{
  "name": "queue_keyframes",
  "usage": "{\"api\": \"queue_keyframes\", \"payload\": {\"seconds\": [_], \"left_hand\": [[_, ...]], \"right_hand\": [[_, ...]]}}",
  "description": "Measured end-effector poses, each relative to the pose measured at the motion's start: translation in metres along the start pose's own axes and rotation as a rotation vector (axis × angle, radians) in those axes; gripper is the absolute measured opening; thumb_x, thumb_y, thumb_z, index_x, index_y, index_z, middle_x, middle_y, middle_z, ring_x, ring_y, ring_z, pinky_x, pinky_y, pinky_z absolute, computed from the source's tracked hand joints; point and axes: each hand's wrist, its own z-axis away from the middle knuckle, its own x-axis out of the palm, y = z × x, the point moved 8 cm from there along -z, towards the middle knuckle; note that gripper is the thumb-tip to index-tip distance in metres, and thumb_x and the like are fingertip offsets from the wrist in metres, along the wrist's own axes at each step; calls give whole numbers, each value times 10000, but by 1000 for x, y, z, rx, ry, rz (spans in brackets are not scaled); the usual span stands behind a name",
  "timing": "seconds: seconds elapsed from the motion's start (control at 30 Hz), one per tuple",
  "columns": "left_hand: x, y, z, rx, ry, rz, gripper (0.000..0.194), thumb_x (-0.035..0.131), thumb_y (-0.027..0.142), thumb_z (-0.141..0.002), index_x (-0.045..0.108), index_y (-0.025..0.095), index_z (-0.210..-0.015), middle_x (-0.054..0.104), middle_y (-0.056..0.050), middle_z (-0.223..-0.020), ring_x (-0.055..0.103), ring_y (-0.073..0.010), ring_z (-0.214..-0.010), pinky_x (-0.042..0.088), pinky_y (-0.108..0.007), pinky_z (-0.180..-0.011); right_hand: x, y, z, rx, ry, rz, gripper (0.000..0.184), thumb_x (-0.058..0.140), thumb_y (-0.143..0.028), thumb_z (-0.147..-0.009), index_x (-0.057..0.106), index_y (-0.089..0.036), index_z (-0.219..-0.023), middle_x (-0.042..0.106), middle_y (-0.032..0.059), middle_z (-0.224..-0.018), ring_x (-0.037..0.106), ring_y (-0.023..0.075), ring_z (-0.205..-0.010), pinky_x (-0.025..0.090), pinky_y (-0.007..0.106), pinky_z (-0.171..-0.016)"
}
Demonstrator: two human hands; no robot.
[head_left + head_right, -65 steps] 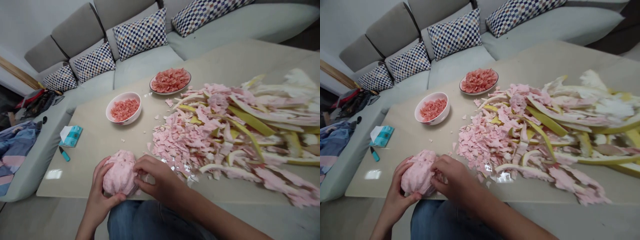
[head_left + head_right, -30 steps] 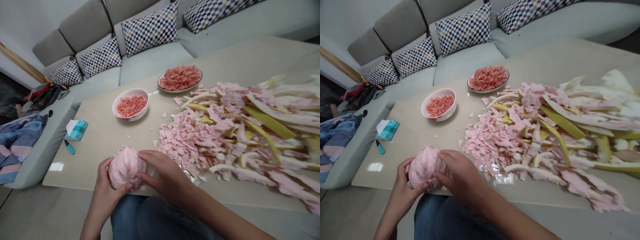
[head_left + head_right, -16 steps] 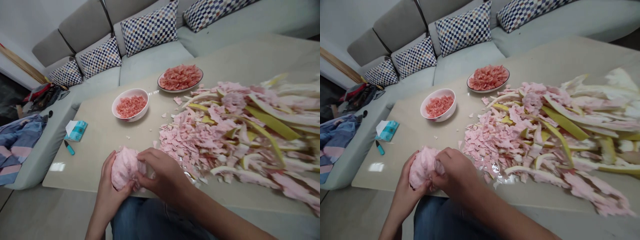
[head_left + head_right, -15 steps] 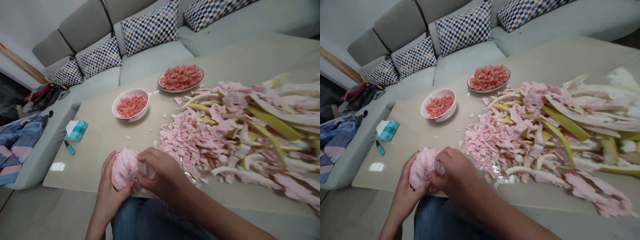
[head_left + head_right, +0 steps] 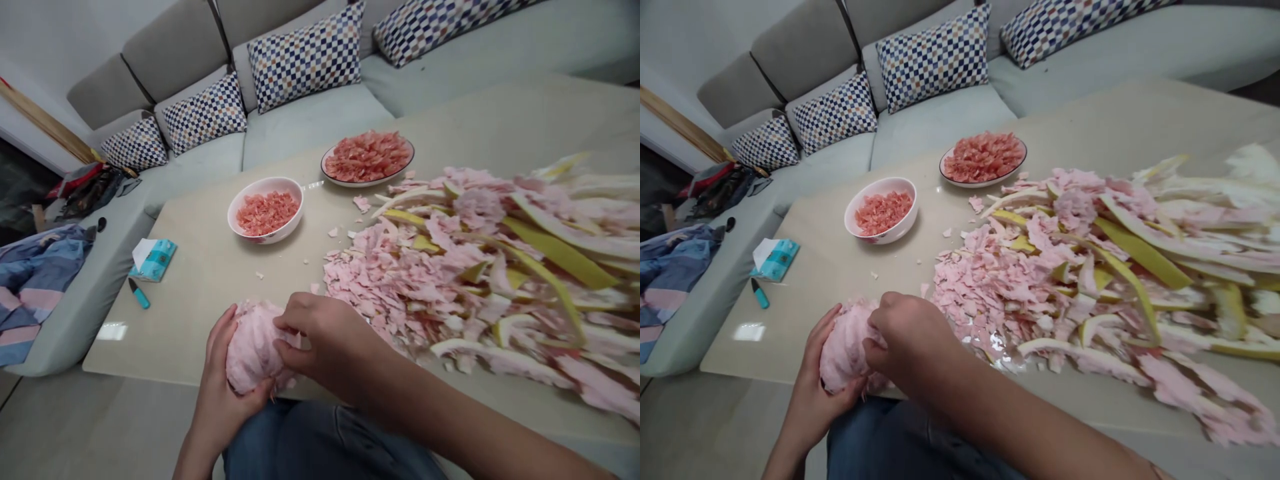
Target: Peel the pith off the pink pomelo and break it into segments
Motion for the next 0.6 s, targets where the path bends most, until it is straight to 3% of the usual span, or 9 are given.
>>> {"api": "queue_keyframes", "payload": {"seconds": [0.13,0.27,0.43,0.6], "left_hand": [[0,5,2,36,26,-35,824,754,230,-741,343,328,-1449,351,-120,-1556,380,-324,-1429,386,-550,-1125],[0,9,2,40,40,-61,816,748,224,-750,340,327,-1449,366,-120,-1545,397,-322,-1418,399,-543,-1114],[0,10,6,64,40,-64,824,741,220,-744,338,337,-1453,345,-117,-1563,385,-335,-1424,401,-554,-1105],[-1,7,7,80,22,-39,844,743,221,-738,325,353,-1460,335,-113,-1571,378,-340,-1432,410,-560,-1096]], "right_hand": [[4,-11,-1,-9,-75,181,70,677,-170,-759,742,-151,-740,671,68,-735,577,165,-631,301,286,-535],[7,-16,1,-17,-24,309,86,660,-110,-762,724,-145,-717,671,84,-697,553,170,-582,238,314,-512],[6,-7,7,-99,43,197,137,603,-102,-815,718,-148,-757,677,65,-725,587,163,-628,311,289,-545],[1,-4,18,-130,66,41,73,653,-147,-809,722,-161,-789,686,54,-792,622,165,-707,377,267,-609]]}}
